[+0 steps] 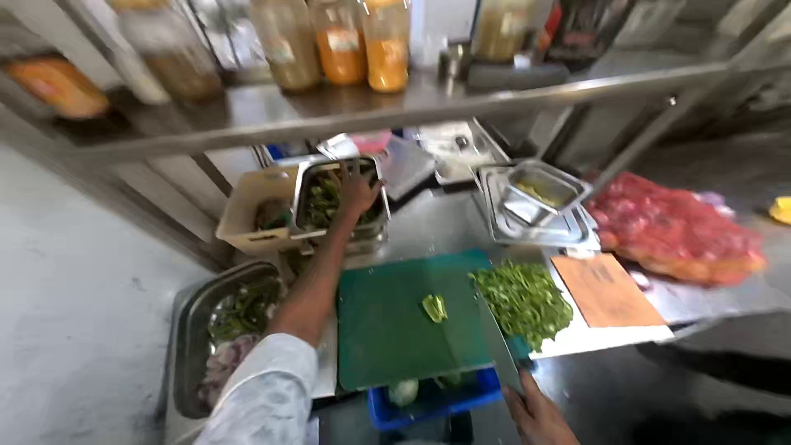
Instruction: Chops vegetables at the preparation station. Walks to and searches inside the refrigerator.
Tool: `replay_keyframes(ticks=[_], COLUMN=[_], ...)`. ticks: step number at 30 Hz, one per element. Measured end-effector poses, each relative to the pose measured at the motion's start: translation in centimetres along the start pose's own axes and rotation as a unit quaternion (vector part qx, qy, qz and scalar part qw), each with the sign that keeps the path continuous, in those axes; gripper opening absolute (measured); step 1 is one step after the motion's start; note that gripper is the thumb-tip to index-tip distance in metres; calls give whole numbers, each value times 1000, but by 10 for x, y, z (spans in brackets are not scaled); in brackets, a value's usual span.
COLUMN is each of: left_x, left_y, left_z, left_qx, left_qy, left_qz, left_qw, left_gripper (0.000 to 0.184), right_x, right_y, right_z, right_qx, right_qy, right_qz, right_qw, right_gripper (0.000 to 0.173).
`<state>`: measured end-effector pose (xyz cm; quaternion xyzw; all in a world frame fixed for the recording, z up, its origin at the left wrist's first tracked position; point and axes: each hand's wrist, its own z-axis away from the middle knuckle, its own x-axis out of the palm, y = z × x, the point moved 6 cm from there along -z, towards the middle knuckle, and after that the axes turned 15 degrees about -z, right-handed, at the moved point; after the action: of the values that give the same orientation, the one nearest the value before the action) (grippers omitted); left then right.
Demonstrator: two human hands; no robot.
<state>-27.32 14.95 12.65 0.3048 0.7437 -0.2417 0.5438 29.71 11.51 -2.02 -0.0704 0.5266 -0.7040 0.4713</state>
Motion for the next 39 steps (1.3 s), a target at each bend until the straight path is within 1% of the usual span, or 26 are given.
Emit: replay_keyframes(ticks=[1,2,3,5,6,8,10,12,13,15,16,18,20,22,24,26,27,29,31,34,39], left_x=[-10,-17,-16,5,19,46,65,79,82,85,84,80,76,73,72,71,71,68,70,76,76], left_y=[21,45,71,117,134,153,161,163,162,157,154,149,143,138,136,132,128,124,127,135,132], left_z=[19,47,83,158,190,235,253,261,261,264,267,280,296,310,323,329,330,332,335,334,326], left_qx=[43,95,164,307,351,390,419,447,452,433,408,333,229,147,111,101,95,91,113,158,177], left_qy=[34,42,28,-62,-102,-162,-191,-186,-171,-148,-145,-154,-174,-191,-202,-181,-161,-122,-111,-102,-92], left_qz=[17,50,86,160,174,181,187,186,191,193,185,162,153,164,188,221,243,276,276,274,270], left_qw=[998,993,982,936,914,888,868,855,854,868,882,916,945,957,955,953,952,949,948,943,942], left_gripper=[44,35,33,39,43,48,42,30,24,20,21,21,25,29,36,40,37,21,12,10,8], right_x=[-2,-4,-5,-5,-5,-3,-2,2,5,11,14,21,29,36,40,43,44,47,49,49,45], right_y=[2,3,3,0,-3,-7,-8,-7,-6,-7,-9,-14,-21,-27,-34,-39,-42,-48,-51,-54,-63], right_z=[-3,-5,-7,-9,-10,-11,-14,-16,-18,-21,-22,-25,-28,-31,-34,-36,-37,-37,-38,-39,-33], right_qx=[10,20,30,37,37,38,33,34,36,42,45,53,52,57,67,75,78,77,79,81,80], right_qy=[5,10,12,8,5,-7,-17,-26,-30,-41,-48,-60,-69,-73,-77,-80,-82,-85,-86,-87,-67], right_qz=[-6,-12,-18,-21,-20,-11,2,16,19,34,49,93,132,156,174,194,205,224,236,254,263], right_qw=[1000,1000,999,999,999,999,999,999,999,998,997,992,988,983,979,975,972,968,965,960,959], right_gripper=[49,47,46,44,43,41,39,39,39,41,41,40,39,38,42,42,42,43,43,42,43])
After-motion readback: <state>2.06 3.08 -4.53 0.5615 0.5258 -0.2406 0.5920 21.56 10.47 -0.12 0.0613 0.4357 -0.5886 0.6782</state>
